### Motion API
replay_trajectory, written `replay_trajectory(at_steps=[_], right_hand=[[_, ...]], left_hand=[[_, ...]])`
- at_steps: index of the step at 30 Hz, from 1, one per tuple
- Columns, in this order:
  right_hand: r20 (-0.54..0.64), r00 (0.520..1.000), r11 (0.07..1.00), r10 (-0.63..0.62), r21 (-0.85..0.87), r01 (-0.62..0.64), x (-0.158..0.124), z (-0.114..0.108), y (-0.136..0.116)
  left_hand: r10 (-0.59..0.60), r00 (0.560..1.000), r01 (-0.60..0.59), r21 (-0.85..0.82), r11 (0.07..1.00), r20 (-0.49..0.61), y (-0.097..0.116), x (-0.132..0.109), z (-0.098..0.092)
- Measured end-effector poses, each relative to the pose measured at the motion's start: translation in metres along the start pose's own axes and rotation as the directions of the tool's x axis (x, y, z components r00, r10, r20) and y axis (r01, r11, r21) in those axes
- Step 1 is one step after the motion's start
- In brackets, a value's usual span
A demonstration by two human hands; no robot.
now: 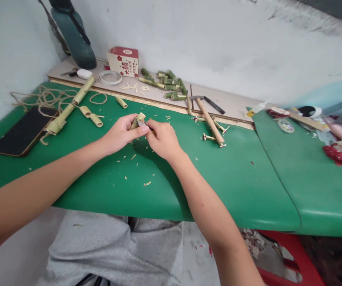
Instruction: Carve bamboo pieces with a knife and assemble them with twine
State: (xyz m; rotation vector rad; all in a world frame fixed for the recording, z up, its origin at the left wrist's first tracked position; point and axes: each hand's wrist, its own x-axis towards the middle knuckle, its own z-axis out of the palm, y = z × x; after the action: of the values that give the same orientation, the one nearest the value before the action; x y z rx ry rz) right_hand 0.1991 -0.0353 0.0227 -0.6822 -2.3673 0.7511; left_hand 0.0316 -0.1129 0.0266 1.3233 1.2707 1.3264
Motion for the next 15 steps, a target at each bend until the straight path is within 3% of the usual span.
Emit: replay_trajectory(at_steps=[8,15], right_hand=[[0.078,0.997,1.000,-0.021,0.022,0.020,-0.0004,-0.0048,-0.0004],[0.074,0.997,1.000,-0.015,0.003,0.014,-0.0012,-0.0036,-0.0011]], left_hand=[[-0.003,0.999,0.003,-0.004,1.000,0.041,0.0007,-0.0002,-0.0019],[0.000,0.999,-0.001,0.011,1.000,0.051,-0.0007,0.0010,-0.0030]])
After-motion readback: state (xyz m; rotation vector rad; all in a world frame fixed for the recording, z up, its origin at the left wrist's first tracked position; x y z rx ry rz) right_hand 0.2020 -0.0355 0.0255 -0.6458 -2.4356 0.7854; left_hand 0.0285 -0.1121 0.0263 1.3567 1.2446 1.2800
